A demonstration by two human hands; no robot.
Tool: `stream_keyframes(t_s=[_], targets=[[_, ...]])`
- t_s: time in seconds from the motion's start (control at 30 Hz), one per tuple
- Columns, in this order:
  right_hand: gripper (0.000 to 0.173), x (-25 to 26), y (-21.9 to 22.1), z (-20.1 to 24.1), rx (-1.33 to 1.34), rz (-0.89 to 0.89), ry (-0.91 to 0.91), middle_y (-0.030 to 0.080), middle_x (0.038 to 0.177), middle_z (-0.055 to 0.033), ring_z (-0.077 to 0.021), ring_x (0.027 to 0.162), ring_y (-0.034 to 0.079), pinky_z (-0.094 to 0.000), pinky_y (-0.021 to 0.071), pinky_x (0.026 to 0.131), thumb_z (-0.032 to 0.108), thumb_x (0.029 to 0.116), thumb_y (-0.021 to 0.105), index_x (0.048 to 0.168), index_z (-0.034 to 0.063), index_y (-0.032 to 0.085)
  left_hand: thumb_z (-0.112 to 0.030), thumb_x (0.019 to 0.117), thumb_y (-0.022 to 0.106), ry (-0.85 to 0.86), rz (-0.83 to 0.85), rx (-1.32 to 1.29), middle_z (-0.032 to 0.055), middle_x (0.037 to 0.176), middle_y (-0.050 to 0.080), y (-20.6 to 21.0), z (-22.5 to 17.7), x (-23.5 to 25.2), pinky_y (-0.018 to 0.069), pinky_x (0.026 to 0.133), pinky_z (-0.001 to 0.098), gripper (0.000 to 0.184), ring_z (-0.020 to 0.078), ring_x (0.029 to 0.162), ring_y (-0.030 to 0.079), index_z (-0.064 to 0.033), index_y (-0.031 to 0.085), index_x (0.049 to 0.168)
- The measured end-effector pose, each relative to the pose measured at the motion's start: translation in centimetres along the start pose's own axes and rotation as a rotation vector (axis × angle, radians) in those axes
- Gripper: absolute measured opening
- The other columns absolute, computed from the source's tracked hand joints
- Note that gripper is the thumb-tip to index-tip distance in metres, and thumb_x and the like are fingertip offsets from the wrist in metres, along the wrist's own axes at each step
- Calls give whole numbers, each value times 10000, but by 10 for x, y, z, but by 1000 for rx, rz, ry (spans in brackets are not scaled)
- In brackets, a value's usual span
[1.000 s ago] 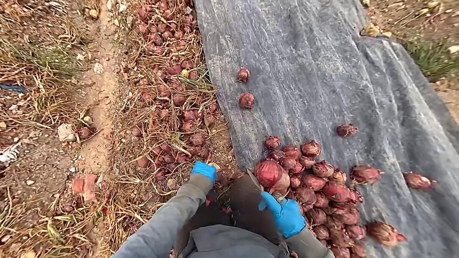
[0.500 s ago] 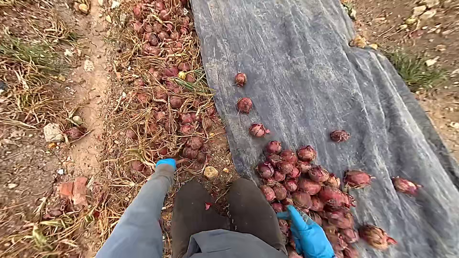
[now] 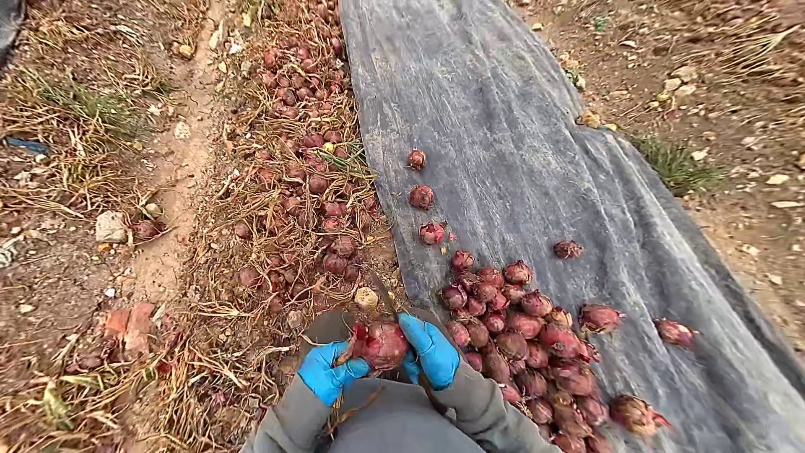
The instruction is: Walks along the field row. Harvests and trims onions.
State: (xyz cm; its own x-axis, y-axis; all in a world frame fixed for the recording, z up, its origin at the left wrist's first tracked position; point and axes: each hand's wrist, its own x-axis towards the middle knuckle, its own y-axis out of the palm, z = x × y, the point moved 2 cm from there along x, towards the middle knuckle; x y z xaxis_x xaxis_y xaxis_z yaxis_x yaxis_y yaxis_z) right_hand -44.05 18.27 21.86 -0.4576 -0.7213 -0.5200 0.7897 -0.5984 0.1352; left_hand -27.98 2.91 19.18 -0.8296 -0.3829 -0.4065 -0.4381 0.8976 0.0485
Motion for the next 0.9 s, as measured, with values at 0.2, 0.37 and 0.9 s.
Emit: stream_keyframes(t_s=[0.2, 0.37, 0.9], targets=[[560, -35, 8, -35, -423, -129, -15, 708, 745, 45, -81, 621, 606, -358, 515, 637, 509, 1063, 357, 878, 153, 748, -628, 996, 556, -530, -76, 1087, 151, 1268, 711, -33, -51, 11, 471, 1046, 622, 548, 363, 1243, 638, -180, 713, 1270], [731, -61, -21, -65, -246, -176, 296, 409, 465, 17, -113, 360, 341, -310, 338, 371, 603, 1076, 253, 791, 113, 715, -668, 1018, 461, -450, -249, 1119, 167, 1215, 723, -43, -42, 34, 510, 990, 626, 611, 376, 1184, 668, -156, 708, 1242], [385, -24, -32, -66, -169, -538, -278, 753, 794, -3, -91, 638, 698, -300, 608, 621, 376, 935, 696, 1026, 2, 670, -233, 1065, 522, -256, 360, 1225, 200, 1339, 660, -8, -4, 78, 447, 1075, 613, 365, 398, 1281, 602, -118, 620, 1397]])
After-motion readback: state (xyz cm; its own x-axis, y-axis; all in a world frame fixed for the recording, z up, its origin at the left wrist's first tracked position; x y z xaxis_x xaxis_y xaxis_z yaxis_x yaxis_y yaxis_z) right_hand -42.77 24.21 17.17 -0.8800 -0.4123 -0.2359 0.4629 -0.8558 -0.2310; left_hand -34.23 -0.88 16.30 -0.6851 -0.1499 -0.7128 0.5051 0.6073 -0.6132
